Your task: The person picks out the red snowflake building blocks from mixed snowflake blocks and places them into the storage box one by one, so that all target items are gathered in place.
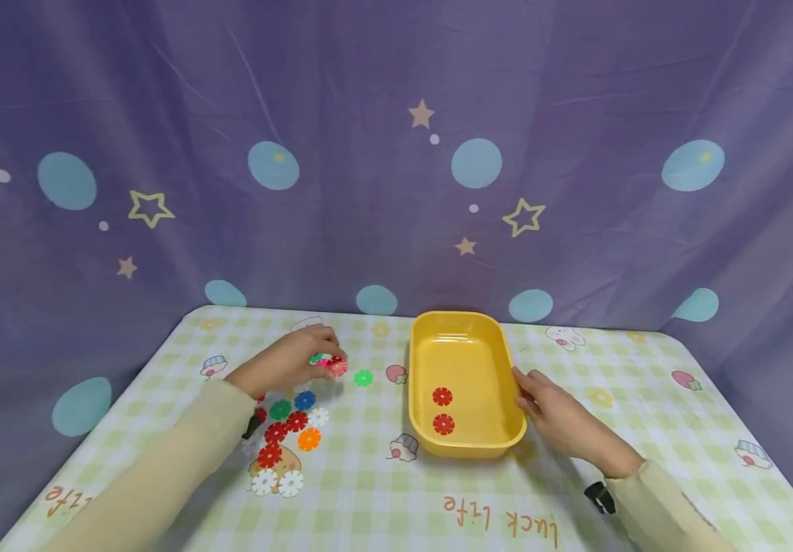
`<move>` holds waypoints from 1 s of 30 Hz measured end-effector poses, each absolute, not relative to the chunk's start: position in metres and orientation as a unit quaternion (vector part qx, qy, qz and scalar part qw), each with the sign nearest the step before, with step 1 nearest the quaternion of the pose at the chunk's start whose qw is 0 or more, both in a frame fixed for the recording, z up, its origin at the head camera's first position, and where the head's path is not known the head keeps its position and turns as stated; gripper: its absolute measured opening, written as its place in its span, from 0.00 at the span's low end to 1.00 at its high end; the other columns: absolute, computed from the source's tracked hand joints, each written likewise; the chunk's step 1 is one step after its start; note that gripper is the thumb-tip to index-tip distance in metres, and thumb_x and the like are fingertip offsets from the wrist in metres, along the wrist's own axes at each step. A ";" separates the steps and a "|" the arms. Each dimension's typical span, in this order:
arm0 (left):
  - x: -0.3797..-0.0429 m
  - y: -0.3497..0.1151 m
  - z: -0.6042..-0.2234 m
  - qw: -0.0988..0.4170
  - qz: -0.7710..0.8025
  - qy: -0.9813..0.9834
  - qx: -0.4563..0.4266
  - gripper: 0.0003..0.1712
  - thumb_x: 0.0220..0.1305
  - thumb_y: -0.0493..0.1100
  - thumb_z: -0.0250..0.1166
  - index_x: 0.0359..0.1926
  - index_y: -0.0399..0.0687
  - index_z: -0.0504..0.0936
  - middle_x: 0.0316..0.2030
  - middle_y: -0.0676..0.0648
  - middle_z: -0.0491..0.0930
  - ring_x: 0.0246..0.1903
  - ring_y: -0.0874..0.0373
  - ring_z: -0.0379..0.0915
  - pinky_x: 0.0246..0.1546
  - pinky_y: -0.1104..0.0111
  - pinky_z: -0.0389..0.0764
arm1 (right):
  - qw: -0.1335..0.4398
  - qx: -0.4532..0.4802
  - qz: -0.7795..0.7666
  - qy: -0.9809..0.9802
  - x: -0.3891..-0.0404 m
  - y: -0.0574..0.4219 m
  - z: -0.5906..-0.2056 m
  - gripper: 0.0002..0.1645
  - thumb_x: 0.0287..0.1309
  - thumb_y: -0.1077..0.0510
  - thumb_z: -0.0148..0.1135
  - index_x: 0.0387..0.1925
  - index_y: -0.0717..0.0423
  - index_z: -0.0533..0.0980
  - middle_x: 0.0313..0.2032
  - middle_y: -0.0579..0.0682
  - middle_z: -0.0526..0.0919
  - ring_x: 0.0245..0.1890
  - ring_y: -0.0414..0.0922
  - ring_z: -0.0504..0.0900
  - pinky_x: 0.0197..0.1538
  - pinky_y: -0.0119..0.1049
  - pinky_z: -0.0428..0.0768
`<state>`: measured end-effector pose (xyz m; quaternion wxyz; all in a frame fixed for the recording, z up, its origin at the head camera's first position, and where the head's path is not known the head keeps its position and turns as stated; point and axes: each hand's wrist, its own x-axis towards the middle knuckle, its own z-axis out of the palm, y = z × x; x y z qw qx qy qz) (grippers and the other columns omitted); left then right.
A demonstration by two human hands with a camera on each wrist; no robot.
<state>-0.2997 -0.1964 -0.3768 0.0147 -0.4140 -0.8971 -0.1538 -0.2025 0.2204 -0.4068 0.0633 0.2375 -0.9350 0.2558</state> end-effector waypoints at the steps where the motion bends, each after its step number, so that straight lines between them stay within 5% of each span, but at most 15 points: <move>1: -0.299 -0.183 -0.374 0.026 -0.148 -0.889 -0.431 0.17 0.50 0.42 0.73 0.44 0.51 0.85 0.39 0.55 0.74 0.40 0.57 0.70 0.42 0.66 0.75 | 0.064 0.237 0.255 -0.935 -0.202 0.221 -0.407 0.29 0.62 0.69 0.56 0.62 0.74 0.62 0.31 0.44 0.68 0.29 0.37 0.67 0.35 0.33 0.70; 6: -0.298 -0.115 -0.365 0.036 -0.129 -0.860 -0.492 0.19 0.48 0.45 0.75 0.45 0.53 0.86 0.39 0.58 0.75 0.40 0.64 0.66 0.43 0.72 0.72 | 0.061 0.239 0.251 -0.936 -0.204 0.222 -0.406 0.29 0.62 0.69 0.55 0.63 0.75 0.62 0.32 0.44 0.68 0.29 0.37 0.67 0.35 0.33 0.70; 14: -0.317 -0.033 -0.376 -0.011 -0.027 -0.862 -0.505 0.17 0.47 0.46 0.76 0.41 0.53 0.87 0.37 0.57 0.77 0.36 0.60 0.64 0.39 0.72 0.67 | 0.056 0.237 0.255 -0.936 -0.205 0.221 -0.406 0.29 0.62 0.69 0.55 0.63 0.75 0.61 0.30 0.45 0.67 0.27 0.37 0.66 0.35 0.33 0.69; 22: -0.329 -0.004 -0.392 -0.078 0.008 -0.906 -0.417 0.11 0.46 0.42 0.77 0.32 0.55 0.86 0.29 0.58 0.74 0.35 0.60 0.67 0.41 0.73 0.71 | 0.051 0.234 0.258 -0.936 -0.206 0.220 -0.406 0.29 0.62 0.69 0.55 0.63 0.75 0.61 0.30 0.45 0.66 0.27 0.37 0.65 0.34 0.33 0.69; 30: -0.326 0.006 -0.393 -0.074 0.019 -0.916 -0.393 0.09 0.51 0.34 0.71 0.29 0.54 0.85 0.26 0.55 0.74 0.31 0.59 0.69 0.35 0.72 0.72 | 0.042 0.230 0.259 -0.937 -0.207 0.222 -0.406 0.29 0.63 0.68 0.55 0.63 0.75 0.61 0.30 0.45 0.67 0.27 0.37 0.66 0.34 0.32 0.69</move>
